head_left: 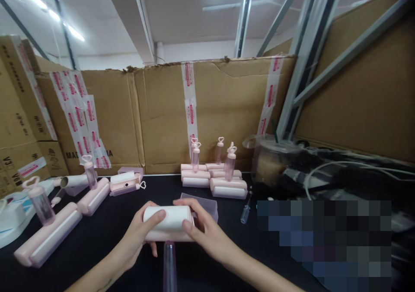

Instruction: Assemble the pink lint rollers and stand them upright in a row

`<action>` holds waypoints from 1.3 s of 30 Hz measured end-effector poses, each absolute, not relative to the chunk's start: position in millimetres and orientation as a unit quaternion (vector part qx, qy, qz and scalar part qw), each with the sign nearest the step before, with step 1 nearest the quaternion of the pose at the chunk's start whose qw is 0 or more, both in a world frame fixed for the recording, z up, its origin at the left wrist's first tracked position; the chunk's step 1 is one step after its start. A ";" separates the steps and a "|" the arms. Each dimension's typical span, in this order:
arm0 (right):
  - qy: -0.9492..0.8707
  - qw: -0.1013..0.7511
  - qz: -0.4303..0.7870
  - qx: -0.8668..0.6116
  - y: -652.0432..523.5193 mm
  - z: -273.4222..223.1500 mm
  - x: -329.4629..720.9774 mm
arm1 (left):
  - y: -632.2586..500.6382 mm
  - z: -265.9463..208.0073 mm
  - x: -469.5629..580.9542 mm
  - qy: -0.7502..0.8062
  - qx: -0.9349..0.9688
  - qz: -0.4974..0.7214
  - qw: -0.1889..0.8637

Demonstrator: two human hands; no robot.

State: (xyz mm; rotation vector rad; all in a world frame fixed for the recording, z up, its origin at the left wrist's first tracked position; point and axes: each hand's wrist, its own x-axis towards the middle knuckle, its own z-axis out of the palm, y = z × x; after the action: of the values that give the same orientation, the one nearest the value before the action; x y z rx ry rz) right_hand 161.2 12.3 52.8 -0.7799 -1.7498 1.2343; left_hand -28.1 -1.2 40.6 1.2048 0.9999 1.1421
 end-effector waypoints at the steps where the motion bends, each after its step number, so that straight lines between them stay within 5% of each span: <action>1: -0.689 0.411 0.502 -0.321 13.8 53.6 162.7 | -0.7 40.5 -29.0 0.421 0.510 0.492 0.566; 10: -0.543 0.321 0.724 -0.279 24.7 47.4 163.5 | 2.0 44.3 -36.0 0.405 0.475 0.439 0.646; 23: -0.531 0.283 0.746 -0.284 32.8 48.7 167.6 | 4.1 43.6 -39.3 0.387 0.423 0.368 0.732; 39: -0.533 0.299 0.721 -0.327 23.6 52.1 164.5 | 2.7 46.8 -44.5 0.407 0.492 0.424 0.642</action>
State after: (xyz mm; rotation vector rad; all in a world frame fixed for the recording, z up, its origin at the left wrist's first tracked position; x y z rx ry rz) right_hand 164.5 23.6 52.1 -0.8680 -1.4165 1.9149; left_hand -44.5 2.7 46.8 1.1219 0.9270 0.9663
